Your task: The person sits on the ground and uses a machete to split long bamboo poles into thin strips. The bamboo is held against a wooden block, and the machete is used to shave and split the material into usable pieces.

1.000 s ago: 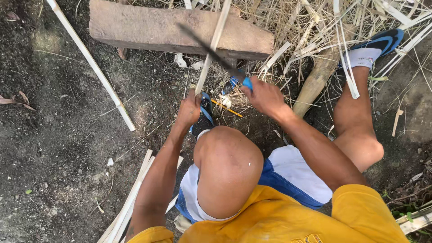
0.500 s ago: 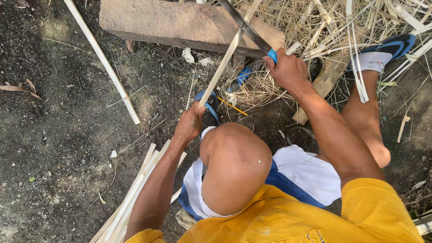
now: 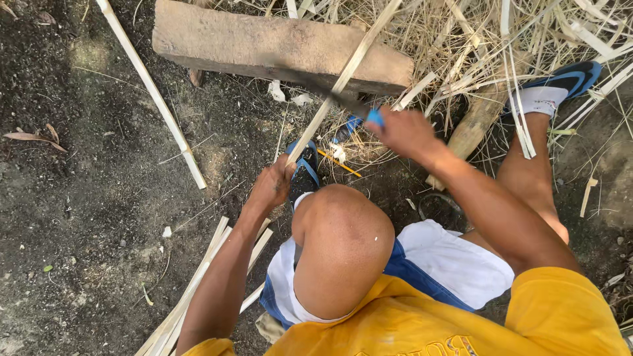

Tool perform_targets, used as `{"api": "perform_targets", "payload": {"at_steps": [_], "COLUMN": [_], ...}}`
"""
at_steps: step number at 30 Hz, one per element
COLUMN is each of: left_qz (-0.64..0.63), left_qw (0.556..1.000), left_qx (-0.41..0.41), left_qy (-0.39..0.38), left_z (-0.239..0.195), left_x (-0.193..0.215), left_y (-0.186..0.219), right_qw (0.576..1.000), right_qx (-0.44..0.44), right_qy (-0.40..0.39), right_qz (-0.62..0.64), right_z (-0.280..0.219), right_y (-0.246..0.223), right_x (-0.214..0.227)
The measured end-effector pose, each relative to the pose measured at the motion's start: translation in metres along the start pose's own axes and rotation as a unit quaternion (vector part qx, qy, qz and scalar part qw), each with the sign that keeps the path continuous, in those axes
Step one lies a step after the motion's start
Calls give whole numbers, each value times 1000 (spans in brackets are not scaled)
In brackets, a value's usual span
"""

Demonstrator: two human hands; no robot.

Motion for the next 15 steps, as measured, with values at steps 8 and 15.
{"api": "perform_targets", "payload": {"at_steps": [8,15], "left_qz": [116,223], "left_qw": [992,970], "left_qx": [54,92], "left_qy": [-4,-26], "left_z": [-35,8], "left_x": [28,-6], "left_y": [-21,9], "right_qw": [960,992], "right_qx": [-222,6], "right_qy": [135,-79], "right_qz": [106,95], "right_z": [8,-41], "right_y": [104,-49], "right_x": [38,-34]}}
Point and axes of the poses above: each hand's wrist, its own z-axis towards the middle knuckle, its own x-axis out of the back of the hand, y = z × x, the point moved 8 cm from there along z, towards the middle knuckle, and after that the axes turned 7 degrees about y, right-handed, at the moved point
